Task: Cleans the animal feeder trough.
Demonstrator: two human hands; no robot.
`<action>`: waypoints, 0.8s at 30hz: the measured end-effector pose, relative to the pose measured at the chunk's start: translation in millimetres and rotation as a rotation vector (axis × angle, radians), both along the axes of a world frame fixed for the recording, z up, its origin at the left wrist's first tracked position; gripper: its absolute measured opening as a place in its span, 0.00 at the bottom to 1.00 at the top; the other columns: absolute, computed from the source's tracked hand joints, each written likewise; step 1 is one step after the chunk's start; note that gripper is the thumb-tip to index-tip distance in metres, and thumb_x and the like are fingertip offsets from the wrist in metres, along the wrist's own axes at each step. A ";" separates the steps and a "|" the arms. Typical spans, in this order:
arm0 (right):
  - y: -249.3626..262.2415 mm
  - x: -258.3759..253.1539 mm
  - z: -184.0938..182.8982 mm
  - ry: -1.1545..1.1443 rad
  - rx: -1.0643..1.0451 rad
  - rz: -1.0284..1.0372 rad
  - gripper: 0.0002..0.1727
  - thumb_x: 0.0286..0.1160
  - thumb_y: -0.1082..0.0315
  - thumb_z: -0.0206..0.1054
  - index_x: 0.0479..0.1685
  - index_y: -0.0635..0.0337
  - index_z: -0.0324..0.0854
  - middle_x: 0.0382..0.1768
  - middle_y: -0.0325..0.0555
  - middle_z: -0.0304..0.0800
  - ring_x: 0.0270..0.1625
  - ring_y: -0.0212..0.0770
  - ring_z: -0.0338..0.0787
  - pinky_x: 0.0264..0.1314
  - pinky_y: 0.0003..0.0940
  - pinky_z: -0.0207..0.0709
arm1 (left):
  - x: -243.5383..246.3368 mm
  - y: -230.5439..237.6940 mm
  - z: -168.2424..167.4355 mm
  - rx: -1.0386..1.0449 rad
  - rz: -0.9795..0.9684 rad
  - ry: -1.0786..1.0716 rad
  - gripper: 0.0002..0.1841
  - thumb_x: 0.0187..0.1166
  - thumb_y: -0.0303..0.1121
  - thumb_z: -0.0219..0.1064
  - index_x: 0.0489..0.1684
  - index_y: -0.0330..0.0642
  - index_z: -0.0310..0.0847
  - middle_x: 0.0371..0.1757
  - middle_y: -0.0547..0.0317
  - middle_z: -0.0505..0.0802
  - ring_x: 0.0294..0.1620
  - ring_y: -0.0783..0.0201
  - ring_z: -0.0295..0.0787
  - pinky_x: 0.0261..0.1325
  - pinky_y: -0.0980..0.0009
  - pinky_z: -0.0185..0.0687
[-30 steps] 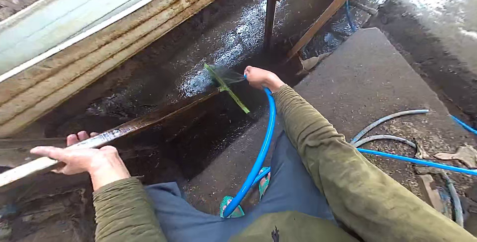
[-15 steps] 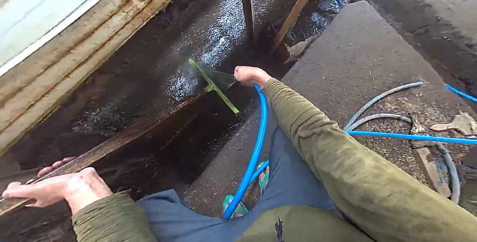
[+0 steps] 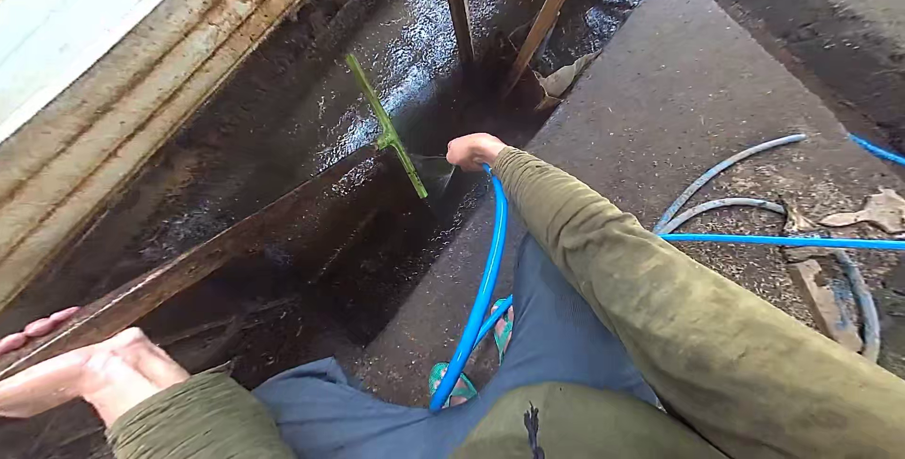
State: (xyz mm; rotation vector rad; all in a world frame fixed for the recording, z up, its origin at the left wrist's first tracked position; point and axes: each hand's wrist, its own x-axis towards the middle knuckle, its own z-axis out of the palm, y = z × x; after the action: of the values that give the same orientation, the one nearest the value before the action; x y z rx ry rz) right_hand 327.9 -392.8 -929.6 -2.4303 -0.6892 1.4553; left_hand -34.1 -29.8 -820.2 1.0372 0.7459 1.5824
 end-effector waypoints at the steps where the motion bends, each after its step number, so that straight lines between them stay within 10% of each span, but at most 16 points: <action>1: 0.1 -3.7 2.4 0.002 -0.023 0.034 0.16 0.87 0.62 0.52 0.38 0.63 0.79 0.29 0.49 0.73 0.31 0.45 0.73 0.35 0.50 0.67 | -3.3 4.2 -1.4 0.004 -0.005 -0.016 0.24 0.98 0.40 0.29 0.41 0.34 0.68 0.27 0.52 0.82 0.29 0.59 0.86 0.41 0.61 0.90; 17: 25.9 -35.1 -12.1 -0.025 -0.018 0.466 0.07 0.80 0.75 0.61 0.42 0.67 0.84 0.39 0.55 0.84 0.45 0.53 0.84 0.45 0.58 0.75 | -19.0 25.3 0.2 0.009 -0.095 0.114 0.12 0.88 0.20 0.44 0.36 0.31 0.72 0.30 0.50 0.87 0.35 0.60 0.89 0.47 0.64 0.88; 24: 31.9 -30.6 -1.5 0.004 -0.003 0.132 0.15 0.87 0.66 0.52 0.39 0.66 0.80 0.33 0.54 0.78 0.35 0.49 0.77 0.38 0.54 0.70 | -10.2 18.4 -0.2 0.052 -0.070 0.036 0.13 0.90 0.23 0.42 0.38 0.31 0.72 0.29 0.49 0.86 0.34 0.58 0.89 0.45 0.61 0.89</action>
State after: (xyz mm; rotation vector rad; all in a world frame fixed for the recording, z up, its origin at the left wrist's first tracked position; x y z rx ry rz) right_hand 297.3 -360.9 -931.1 -2.4239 -0.8617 1.5091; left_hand -44.3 -11.4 -820.5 1.1212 0.6886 1.5335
